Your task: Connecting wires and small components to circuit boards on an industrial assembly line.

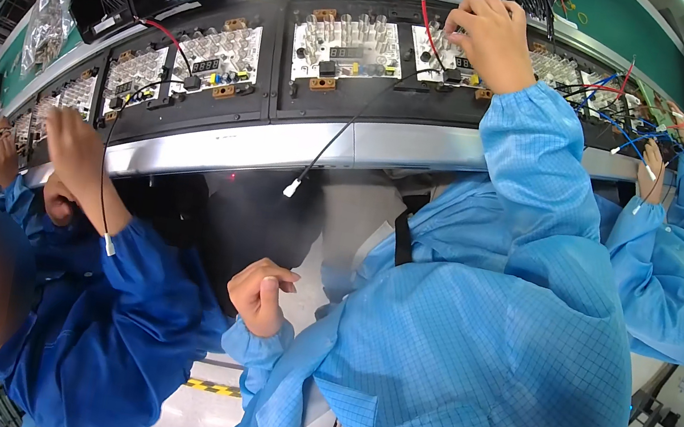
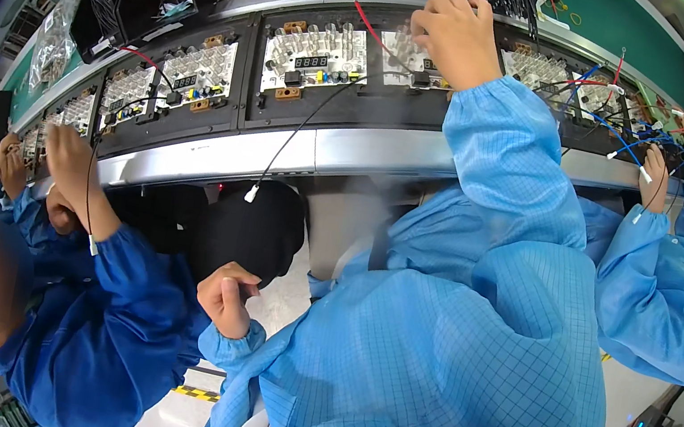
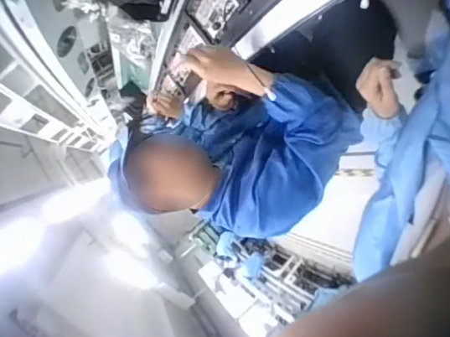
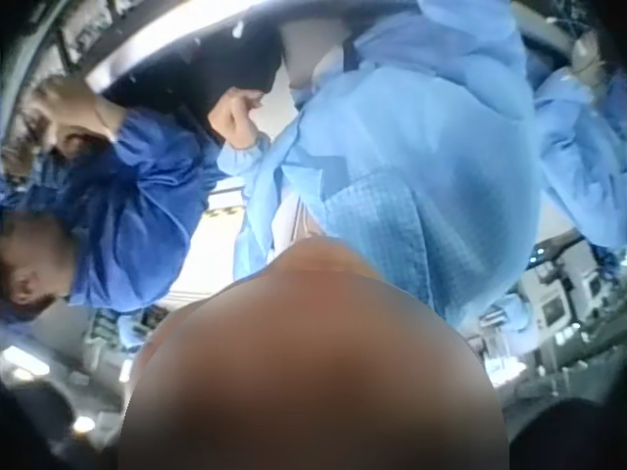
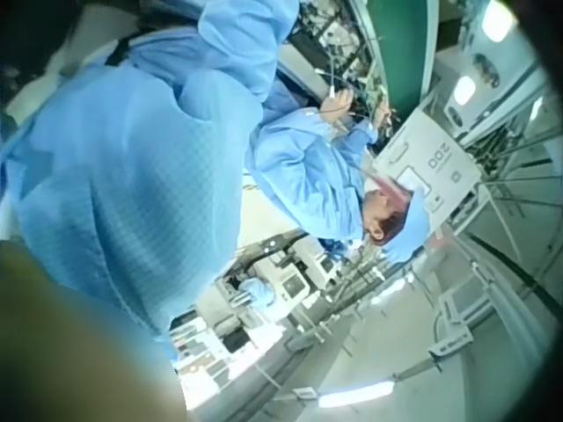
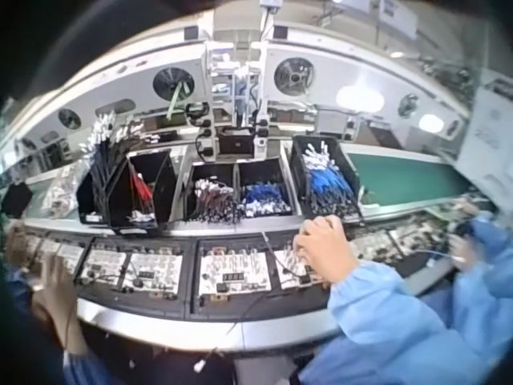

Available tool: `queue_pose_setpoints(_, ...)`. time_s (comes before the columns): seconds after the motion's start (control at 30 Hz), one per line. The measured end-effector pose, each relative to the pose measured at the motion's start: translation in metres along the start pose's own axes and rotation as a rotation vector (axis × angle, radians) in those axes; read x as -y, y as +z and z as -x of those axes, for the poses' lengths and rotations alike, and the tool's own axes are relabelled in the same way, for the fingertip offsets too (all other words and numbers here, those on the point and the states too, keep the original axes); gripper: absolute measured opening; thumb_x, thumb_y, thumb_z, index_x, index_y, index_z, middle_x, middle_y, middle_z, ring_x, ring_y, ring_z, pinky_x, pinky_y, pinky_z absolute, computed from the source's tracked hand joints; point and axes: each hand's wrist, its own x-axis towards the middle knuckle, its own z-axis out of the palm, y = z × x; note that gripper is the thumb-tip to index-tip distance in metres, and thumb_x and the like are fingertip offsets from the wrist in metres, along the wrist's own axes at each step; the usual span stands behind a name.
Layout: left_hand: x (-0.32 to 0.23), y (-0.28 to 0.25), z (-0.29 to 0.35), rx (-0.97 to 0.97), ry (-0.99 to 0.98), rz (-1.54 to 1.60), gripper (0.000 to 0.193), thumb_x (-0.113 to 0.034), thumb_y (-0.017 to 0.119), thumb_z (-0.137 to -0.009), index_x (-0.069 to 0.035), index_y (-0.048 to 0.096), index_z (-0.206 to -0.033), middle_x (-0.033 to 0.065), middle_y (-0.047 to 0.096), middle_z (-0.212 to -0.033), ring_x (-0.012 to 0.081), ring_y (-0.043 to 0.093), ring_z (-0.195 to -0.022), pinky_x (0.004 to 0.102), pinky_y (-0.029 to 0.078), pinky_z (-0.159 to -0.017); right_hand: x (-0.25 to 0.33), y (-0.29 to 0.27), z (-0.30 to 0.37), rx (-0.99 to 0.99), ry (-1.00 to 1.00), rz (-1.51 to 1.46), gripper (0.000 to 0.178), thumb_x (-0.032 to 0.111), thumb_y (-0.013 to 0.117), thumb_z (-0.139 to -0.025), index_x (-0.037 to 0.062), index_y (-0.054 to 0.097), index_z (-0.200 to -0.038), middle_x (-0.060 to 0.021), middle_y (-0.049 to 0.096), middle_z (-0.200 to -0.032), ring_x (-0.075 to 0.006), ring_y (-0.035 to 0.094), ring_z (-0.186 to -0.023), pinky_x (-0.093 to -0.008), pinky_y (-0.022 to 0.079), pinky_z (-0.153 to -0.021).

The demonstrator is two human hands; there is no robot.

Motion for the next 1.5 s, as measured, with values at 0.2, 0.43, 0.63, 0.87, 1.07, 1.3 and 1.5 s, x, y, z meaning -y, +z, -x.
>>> queue_pose_setpoints(0.2, -0.001, 0.005, -0.016, 0.109, -0.009, 0.005, 0.03, -0.014, 0.048, -0.09, 0.003, 0.064, -0.071, 0.0113, 0.061, -0.061, 0.0175, 0.055, -0.049, 0.0261, 0.043, -0.048, -0.005, 0.004, 0.003, 0.078, 0.048, 0.042, 0.009, 0.023, 0.072, -0.076, 0.0188, 0.066, -0.082, 0.0043, 0.052, -0.088, -0.0162, 0.052, -0.096, -0.0466, 0.029, -0.103)
queue_pose_setpoints(0.43, 0.005, 0.01, -0.013, 0.161, 0.042, -0.004, 0.046, -0.027, 0.045, -0.096, 0.004, 0.064, -0.068, 0.0108, 0.058, -0.058, 0.0143, 0.053, -0.046, 0.0229, 0.04, -0.044, -0.007, 0.01, 0.002, 0.072, 0.023, 0.041, 0.008, 0.022, 0.071, -0.077, 0.0187, 0.065, -0.081, 0.0042, 0.053, -0.088, -0.0169, 0.052, -0.096, -0.0462, 0.029, -0.103)
queue_pose_setpoints(0.63, 0.007, 0.01, -0.012, 0.162, -0.024, -0.015, 0.045, -0.027, 0.045, -0.096, 0.004, 0.064, -0.07, 0.0106, 0.057, -0.057, 0.0143, 0.053, -0.046, 0.023, 0.039, -0.044, -0.007, 0.016, 0.001, 0.073, 0.024, 0.031, 0.007, 0.022, 0.07, -0.079, 0.0172, 0.065, -0.081, 0.0029, 0.054, -0.087, -0.0176, 0.052, -0.096, -0.0439, 0.032, -0.098)
queue_pose_setpoints(0.87, 0.01, 0.007, -0.012, 0.162, -0.012, -0.039, 0.045, -0.028, 0.045, -0.096, 0.004, 0.064, -0.07, 0.0108, 0.056, -0.057, 0.0141, 0.053, -0.047, 0.0234, 0.039, -0.044, -0.004, 0.019, 0.003, 0.063, 0.059, 0.05, 0.01, 0.024, 0.069, -0.08, 0.016, 0.065, -0.083, 0.0018, 0.054, -0.087, -0.018, 0.052, -0.096, -0.0425, 0.032, -0.095)
queue_pose_setpoints(1.07, 0.01, 0.008, -0.009, 0.147, -0.022, -0.041, 0.046, -0.029, 0.045, -0.096, 0.004, 0.064, -0.07, 0.0109, 0.057, -0.057, 0.0142, 0.053, -0.047, 0.0235, 0.039, -0.044, -0.001, 0.017, 0.003, 0.072, 0.034, 0.051, 0.007, 0.021, 0.066, -0.082, 0.0141, 0.065, -0.083, 0.0009, 0.054, -0.088, -0.0172, 0.051, -0.097, -0.0421, 0.03, -0.097)
queue_pose_setpoints(1.3, 0.01, 0.008, -0.009, 0.152, -0.028, -0.064, 0.045, -0.027, 0.045, -0.096, 0.004, 0.064, -0.07, 0.011, 0.057, -0.057, 0.0145, 0.054, -0.047, 0.0234, 0.039, -0.045, -0.011, 0.023, 0.0, -0.029, -0.123, 0.03, 0.01, 0.021, 0.069, -0.078, 0.0172, 0.06, -0.08, 0.0034, 0.051, -0.088, -0.0168, 0.052, -0.095, -0.0413, 0.033, -0.096)
queue_pose_setpoints(1.5, 0.015, 0.007, -0.011, 0.163, -0.014, -0.058, 0.044, -0.026, 0.046, -0.096, 0.004, 0.064, -0.071, 0.0109, 0.057, -0.057, 0.0144, 0.054, -0.048, 0.0234, 0.039, -0.045, -0.017, 0.028, -0.001, -0.059, -0.17, 0.02, 0.013, 0.021, 0.071, -0.075, 0.0185, 0.058, -0.078, 0.0039, 0.05, -0.089, -0.0157, 0.052, -0.096, -0.041, 0.034, -0.097)
